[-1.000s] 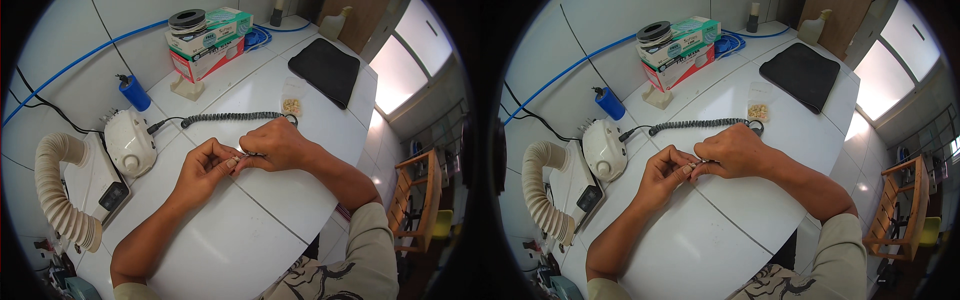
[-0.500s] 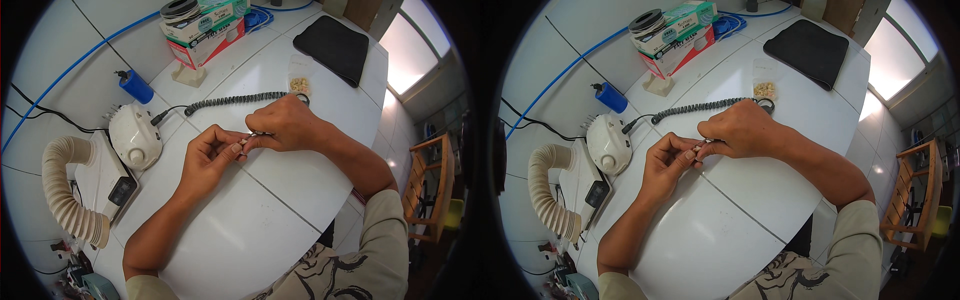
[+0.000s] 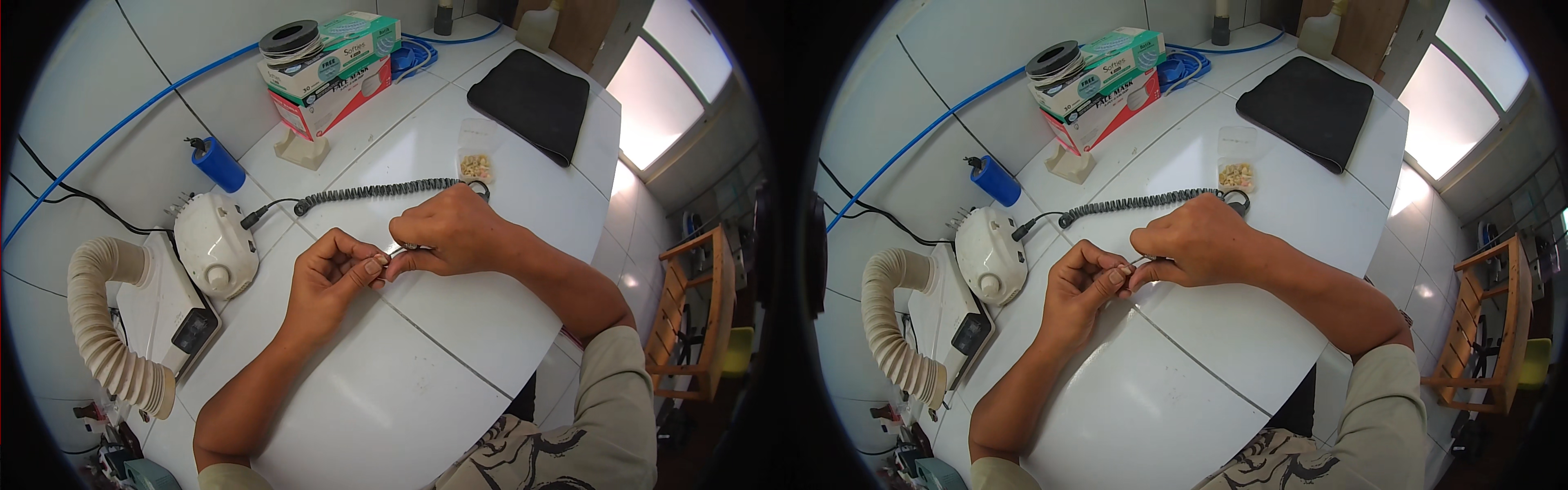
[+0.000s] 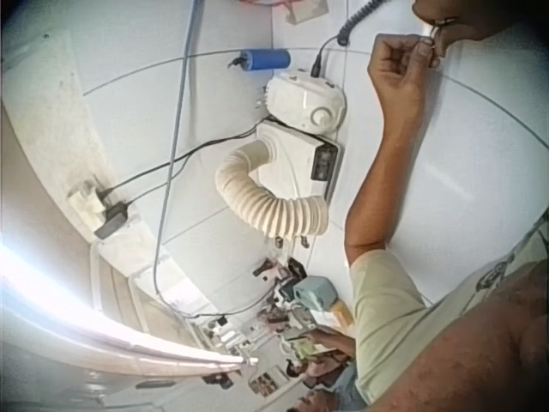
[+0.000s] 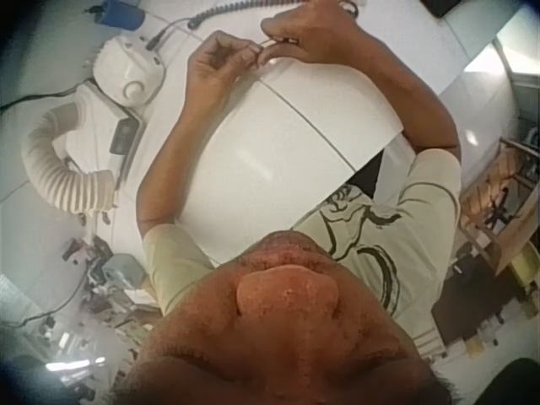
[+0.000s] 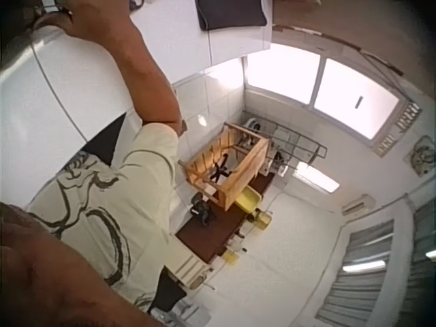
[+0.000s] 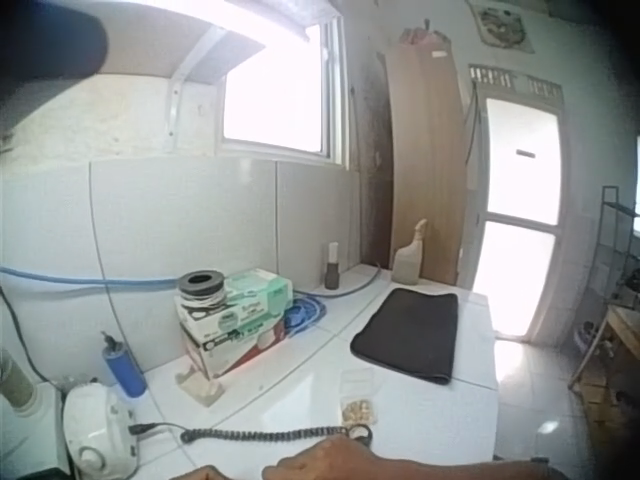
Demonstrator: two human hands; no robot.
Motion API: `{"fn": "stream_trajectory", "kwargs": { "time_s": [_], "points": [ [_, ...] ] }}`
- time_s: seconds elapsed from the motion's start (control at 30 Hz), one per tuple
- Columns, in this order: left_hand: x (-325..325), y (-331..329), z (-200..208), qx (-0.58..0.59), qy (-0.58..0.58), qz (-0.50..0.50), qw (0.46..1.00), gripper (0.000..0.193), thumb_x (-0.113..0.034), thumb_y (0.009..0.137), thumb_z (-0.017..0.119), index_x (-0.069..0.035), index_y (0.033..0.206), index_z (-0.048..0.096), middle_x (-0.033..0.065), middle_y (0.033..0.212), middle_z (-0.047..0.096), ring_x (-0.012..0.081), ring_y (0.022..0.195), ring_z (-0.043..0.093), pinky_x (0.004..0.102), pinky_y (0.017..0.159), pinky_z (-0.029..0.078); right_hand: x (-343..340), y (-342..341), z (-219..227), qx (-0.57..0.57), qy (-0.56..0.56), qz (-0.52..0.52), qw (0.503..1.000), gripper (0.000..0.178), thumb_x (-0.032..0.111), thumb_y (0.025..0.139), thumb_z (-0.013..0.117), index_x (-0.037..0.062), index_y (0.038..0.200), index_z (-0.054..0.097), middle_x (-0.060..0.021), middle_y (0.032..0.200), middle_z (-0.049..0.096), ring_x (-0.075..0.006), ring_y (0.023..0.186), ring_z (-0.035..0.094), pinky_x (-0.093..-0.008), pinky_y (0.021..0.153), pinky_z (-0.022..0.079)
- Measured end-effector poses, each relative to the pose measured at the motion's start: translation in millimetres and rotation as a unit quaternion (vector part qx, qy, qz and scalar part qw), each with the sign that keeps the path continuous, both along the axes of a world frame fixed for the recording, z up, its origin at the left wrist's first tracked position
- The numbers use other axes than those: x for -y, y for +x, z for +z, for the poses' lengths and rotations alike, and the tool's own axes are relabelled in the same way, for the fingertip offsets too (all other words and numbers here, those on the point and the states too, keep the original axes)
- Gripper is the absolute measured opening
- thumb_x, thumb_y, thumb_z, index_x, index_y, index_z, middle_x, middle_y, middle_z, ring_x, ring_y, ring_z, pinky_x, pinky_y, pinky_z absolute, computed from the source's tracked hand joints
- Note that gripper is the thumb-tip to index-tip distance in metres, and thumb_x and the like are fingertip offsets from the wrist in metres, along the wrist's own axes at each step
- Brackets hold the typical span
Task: Trimming and finishing a dental appliance component using a rotary handpiece at a laboratory bench.
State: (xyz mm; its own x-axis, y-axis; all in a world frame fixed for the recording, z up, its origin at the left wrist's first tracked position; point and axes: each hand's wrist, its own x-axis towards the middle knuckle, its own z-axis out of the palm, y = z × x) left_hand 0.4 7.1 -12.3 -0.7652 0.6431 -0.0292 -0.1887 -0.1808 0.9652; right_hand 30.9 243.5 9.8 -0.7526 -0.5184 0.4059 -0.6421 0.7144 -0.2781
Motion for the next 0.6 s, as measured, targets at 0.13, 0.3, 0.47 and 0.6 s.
{"fn": "stream_trajectory", "kwargs": {
  "time_s": [0.13,0.3,0.47,0.6],
  "points": [
    [-0.1,-1.9,-1.2,0.001,-0.005,-0.007,1.0,0.009,-0.005,0.098,0.069,0.0,0.1,0.063,0.0101,0.098,0.07,0.0144,0.085,0.065,0.0282,0.076,0.054,-0.9,-1.2,1.5,-0.015,0.006,-0.003,1.0,0.046,0.054,0.086,0.074,0.0127,0.076,0.055,-0.0022,0.059,0.056,-0.0244,0.052,0.059,-0.0369,0.048,0.042],
    [-1.6,-1.7,-0.5,-0.01,-0.005,-0.008,1.0,0.008,-0.006,0.097,0.07,-0.001,0.101,0.066,0.0072,0.095,0.07,0.0133,0.083,0.065,0.0281,0.077,0.054,1.0,-3.2,0.3,-0.058,-0.037,0.01,0.998,0.05,0.052,0.079,0.081,0.0123,0.07,0.051,0.0002,0.056,0.048,-0.0212,0.047,0.051,-0.0362,0.044,0.035],
    [0.2,-0.2,-0.3,-0.005,-0.003,-0.022,1.0,0.008,-0.006,0.097,0.071,-0.001,0.102,0.068,0.0051,0.093,0.07,0.0122,0.083,0.066,0.028,0.077,0.055,2.7,0.4,0.5,-0.073,-0.049,0.014,0.996,0.052,0.055,0.079,0.079,0.0125,0.07,0.051,0.0002,0.056,0.048,-0.0207,0.047,0.051,-0.0354,0.043,0.036],
    [1.7,1.1,-0.9,0.003,-0.001,-0.023,1.0,0.009,-0.006,0.096,0.071,-0.001,0.102,0.067,0.0053,0.094,0.07,0.012,0.083,0.066,0.0276,0.076,0.055,3.9,2.3,-0.7,-0.063,-0.04,0.01,0.997,0.051,0.056,0.08,0.078,0.0125,0.071,0.052,-0.0002,0.056,0.049,-0.0206,0.047,0.052,-0.0353,0.043,0.036]
  ]
}}
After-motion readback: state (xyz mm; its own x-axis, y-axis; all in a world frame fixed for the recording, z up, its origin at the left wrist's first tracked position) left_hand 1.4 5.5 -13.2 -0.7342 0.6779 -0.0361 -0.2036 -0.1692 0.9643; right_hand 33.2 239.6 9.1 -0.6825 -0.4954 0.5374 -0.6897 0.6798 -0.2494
